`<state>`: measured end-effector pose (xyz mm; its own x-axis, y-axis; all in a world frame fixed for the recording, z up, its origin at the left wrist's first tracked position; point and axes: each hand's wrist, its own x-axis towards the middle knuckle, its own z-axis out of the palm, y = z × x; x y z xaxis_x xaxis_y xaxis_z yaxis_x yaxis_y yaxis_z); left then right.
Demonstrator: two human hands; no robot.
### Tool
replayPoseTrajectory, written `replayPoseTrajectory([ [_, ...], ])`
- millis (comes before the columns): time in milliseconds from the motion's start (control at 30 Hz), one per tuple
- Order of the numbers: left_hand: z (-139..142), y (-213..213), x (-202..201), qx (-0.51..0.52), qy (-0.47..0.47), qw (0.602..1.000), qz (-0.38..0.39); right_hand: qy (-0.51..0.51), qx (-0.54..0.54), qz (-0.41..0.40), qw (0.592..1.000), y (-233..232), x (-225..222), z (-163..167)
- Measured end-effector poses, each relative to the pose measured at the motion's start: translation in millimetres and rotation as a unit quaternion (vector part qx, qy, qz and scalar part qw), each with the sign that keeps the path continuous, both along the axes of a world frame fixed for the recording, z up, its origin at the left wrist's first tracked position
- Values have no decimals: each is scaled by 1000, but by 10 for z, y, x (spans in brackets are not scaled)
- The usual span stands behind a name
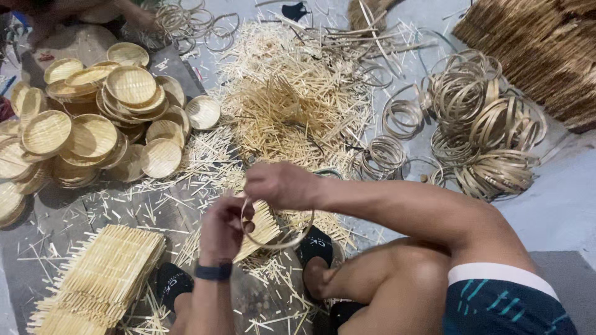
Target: The person sits on the floor and repeatedly trims the edges of small bamboo circles using shears. They place each finished circle into a stack and continue the process with new pieces.
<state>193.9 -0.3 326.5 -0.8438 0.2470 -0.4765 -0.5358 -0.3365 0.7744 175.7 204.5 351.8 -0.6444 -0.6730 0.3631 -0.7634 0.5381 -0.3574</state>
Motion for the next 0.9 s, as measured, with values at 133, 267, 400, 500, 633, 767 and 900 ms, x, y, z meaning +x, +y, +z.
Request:
replayPoseTrajectory([
  [133,146,-199,-92,-29,-54,996,-66,162,-19,23,986,-428,117,15],
  [267,58,-293,-38,17,-41,999,-8,136,40,-3,990,-812,128,-77],
  [400,-127,-399,-56,6,-136,987,90,112,41,-25,993,-1019,75,-290],
  [500,-323,-532,-107,33,-73,996,44,47,-6,0,999,-1035,-88,-424],
  [633,-601,-709,-293,152,-3,987,59,-293,-245,-209,900,-818,-364,-570],
  [767,-707,-912,-486,350,41,912,211,-588,-534,-65,604,-622,-417,-790],
  [900,-659,-1082,-623,217,-20,974,63,-630,-584,-21,511,-596,-447,-995],
])
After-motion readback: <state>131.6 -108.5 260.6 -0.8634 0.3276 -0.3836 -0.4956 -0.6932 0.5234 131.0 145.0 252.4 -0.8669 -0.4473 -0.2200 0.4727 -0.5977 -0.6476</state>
